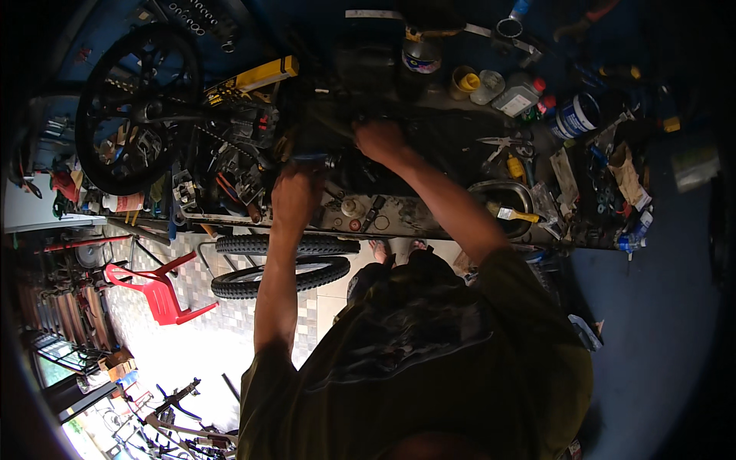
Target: The person works on a bicycle frame mounted on a repair stand, using a screwdriver to adjust components near the bottom bracket and chainstay. The person repeatedly reaches for tools on a cluttered workbench and returns to the bike to continue adjustments.
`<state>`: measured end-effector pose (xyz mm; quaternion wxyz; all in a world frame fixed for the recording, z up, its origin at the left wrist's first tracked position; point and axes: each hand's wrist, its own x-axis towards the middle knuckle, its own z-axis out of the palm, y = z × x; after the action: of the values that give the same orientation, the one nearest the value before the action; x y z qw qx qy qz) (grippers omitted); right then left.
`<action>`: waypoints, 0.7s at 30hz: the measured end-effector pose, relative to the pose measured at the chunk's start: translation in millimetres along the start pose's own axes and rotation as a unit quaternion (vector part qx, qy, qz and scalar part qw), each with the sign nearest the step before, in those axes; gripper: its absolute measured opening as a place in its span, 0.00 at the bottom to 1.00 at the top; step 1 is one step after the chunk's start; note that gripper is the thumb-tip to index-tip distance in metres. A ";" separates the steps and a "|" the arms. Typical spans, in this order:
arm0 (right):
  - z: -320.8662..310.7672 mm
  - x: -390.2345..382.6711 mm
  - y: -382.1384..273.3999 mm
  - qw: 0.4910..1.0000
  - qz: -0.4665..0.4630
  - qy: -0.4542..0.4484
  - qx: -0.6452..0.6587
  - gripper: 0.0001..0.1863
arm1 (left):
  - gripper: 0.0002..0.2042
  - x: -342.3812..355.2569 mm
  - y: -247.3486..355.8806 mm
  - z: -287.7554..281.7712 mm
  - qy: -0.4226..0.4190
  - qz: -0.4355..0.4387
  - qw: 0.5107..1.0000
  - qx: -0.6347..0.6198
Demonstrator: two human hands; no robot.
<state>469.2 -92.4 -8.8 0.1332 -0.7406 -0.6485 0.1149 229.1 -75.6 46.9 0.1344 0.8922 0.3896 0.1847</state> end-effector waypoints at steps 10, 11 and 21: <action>-74.5 70.1 -8.5 0.958 -0.038 0.098 0.267 0.18 | 0.23 24.6 -29.6 55.6 -0.060 0.065 0.986 0.141; -76.3 78.1 -14.5 0.958 -0.048 0.114 0.259 0.18 | 0.23 23.3 -30.6 59.7 -0.050 0.076 0.981 0.170; -114.4 150.7 -71.2 0.872 -0.091 0.262 0.404 0.18 | 0.21 15.0 -31.9 39.2 -0.043 -0.011 0.993 0.113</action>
<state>462.2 60.2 123.5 0.5958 -0.5625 -0.5515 0.1561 235.0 -47.1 2.9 0.0512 0.9045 0.4116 0.0997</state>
